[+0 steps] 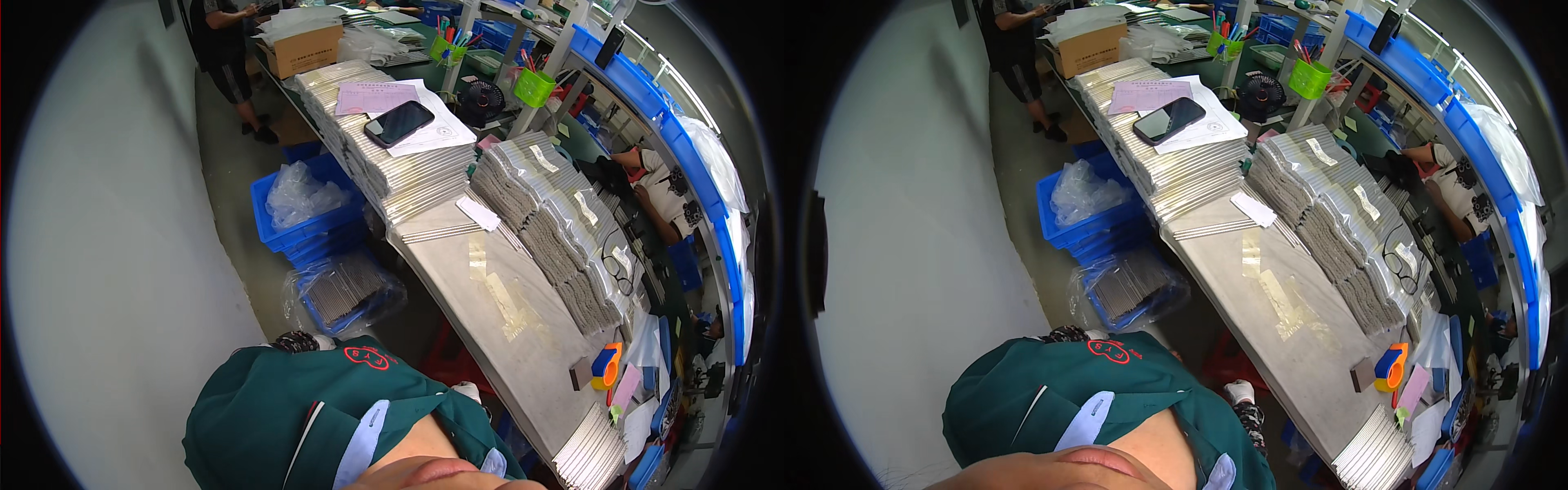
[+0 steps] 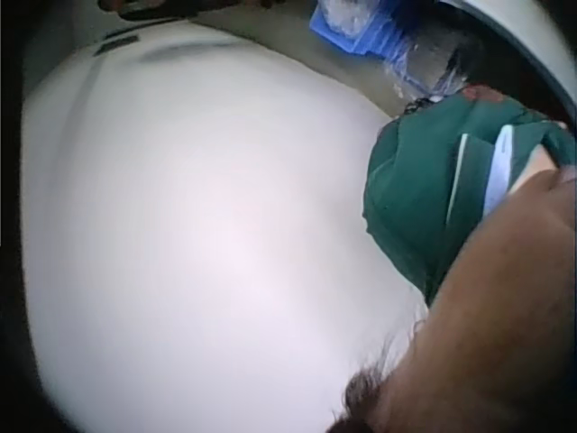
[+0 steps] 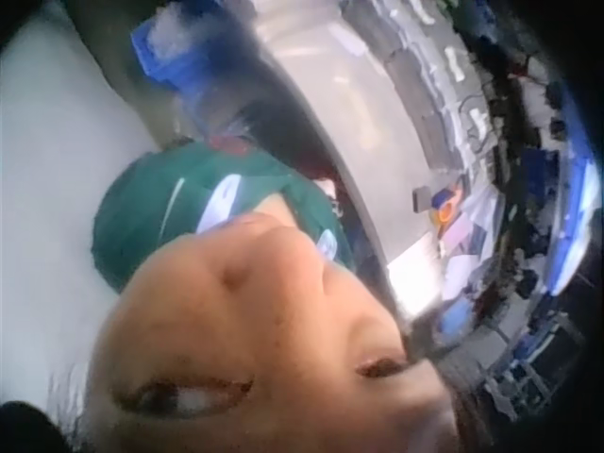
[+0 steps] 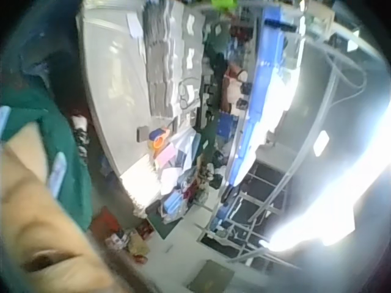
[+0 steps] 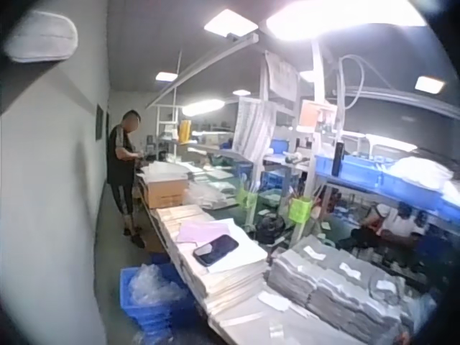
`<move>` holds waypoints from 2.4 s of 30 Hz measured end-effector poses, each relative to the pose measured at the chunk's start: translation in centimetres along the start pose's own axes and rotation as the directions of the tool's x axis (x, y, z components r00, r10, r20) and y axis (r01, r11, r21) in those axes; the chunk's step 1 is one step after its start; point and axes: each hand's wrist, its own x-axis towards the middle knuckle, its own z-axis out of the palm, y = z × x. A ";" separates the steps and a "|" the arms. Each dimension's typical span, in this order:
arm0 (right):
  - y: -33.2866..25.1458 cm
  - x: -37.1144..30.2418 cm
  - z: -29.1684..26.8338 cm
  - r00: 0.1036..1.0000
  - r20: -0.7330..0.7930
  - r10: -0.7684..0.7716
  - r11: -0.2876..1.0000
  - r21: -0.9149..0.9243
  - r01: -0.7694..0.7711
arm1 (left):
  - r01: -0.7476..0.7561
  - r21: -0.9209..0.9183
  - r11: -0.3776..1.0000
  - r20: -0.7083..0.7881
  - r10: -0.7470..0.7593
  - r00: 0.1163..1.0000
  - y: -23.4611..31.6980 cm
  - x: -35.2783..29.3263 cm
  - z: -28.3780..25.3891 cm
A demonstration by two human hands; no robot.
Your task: The person takes batches of metal rods from a crate on the floor, places them onto the workbench, and aligns them into an orderly arrangement by hand.
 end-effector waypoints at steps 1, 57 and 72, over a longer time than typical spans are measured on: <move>-0.5 -0.1 0.1 1.000 0.009 -0.010 1.000 -0.013 0.010 | -0.180 -0.007 0.984 -0.043 0.179 0.983 4.0 11.6 -9.3; 1.7 7.1 8.5 0.964 0.264 -0.003 0.973 -0.222 0.064 | 0.235 0.085 0.968 0.471 -0.246 0.847 20.5 5.4 -25.9; -10.0 18.3 28.3 0.918 0.249 -0.309 0.893 -0.258 0.370 | 0.452 -0.561 0.693 -0.018 -0.557 0.830 -4.7 6.7 -20.2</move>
